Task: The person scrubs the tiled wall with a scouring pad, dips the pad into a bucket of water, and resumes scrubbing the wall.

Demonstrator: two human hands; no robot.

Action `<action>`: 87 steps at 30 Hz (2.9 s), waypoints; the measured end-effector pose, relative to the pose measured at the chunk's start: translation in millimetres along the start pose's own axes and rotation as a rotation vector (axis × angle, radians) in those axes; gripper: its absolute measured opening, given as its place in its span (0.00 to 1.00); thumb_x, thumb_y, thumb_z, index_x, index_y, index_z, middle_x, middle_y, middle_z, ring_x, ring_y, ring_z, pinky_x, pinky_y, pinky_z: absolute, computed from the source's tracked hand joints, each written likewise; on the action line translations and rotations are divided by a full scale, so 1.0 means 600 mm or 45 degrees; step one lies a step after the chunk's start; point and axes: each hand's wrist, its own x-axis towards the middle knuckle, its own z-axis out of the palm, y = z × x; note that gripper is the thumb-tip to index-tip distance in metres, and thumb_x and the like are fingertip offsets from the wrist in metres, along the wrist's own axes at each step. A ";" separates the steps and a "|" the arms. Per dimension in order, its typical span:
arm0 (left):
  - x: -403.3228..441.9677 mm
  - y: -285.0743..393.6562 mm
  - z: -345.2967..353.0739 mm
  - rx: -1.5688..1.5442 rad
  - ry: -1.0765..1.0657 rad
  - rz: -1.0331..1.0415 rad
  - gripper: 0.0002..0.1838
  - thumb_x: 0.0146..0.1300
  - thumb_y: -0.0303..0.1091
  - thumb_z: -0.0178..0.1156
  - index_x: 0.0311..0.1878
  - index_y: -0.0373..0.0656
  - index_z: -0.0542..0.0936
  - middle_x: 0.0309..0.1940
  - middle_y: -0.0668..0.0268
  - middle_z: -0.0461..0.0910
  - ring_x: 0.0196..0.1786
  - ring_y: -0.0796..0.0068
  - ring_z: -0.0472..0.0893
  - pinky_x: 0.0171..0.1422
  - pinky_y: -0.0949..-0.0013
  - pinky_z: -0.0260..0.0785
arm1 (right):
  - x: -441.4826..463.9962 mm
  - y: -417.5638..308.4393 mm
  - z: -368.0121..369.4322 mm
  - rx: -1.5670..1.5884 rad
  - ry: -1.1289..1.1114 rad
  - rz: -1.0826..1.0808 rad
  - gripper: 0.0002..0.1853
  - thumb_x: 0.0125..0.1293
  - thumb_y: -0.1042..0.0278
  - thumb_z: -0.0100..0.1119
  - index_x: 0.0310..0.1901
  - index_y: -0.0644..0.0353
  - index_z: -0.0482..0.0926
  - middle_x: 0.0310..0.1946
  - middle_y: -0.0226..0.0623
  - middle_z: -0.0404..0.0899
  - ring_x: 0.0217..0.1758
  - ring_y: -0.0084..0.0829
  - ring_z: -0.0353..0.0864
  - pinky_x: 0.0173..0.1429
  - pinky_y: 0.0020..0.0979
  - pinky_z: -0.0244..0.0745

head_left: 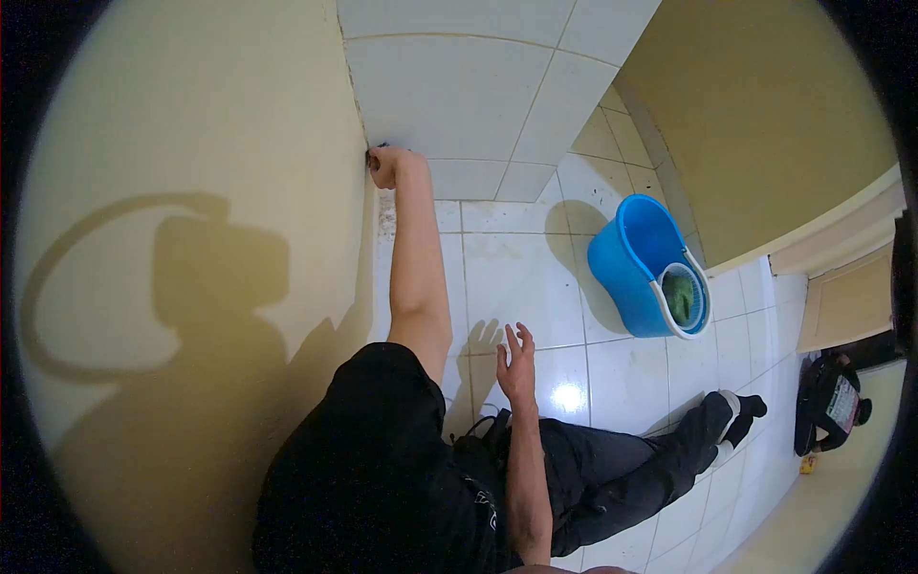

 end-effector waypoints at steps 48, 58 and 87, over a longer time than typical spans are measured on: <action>-0.015 0.001 -0.002 -0.153 -0.187 0.115 0.11 0.59 0.35 0.64 0.40 0.38 0.86 0.37 0.55 0.88 0.39 0.59 0.85 0.43 0.57 0.78 | 0.008 0.003 0.001 -0.054 0.015 -0.029 0.25 0.70 0.72 0.60 0.68 0.61 0.72 0.71 0.52 0.64 0.67 0.53 0.70 0.69 0.46 0.71; 0.071 -0.043 -0.011 -0.066 -0.126 -0.133 0.12 0.58 0.35 0.67 0.42 0.39 0.86 0.44 0.58 0.87 0.45 0.61 0.84 0.48 0.58 0.79 | 0.005 0.007 0.003 0.012 0.012 0.000 0.24 0.70 0.72 0.60 0.67 0.62 0.72 0.70 0.54 0.64 0.68 0.54 0.70 0.69 0.47 0.71; 0.007 -0.005 -0.018 -0.102 -0.180 -0.054 0.11 0.56 0.34 0.67 0.40 0.38 0.87 0.42 0.56 0.88 0.42 0.60 0.86 0.47 0.59 0.80 | 0.005 0.017 0.007 0.003 -0.007 -0.004 0.27 0.68 0.73 0.60 0.68 0.60 0.71 0.70 0.56 0.64 0.68 0.56 0.70 0.70 0.49 0.71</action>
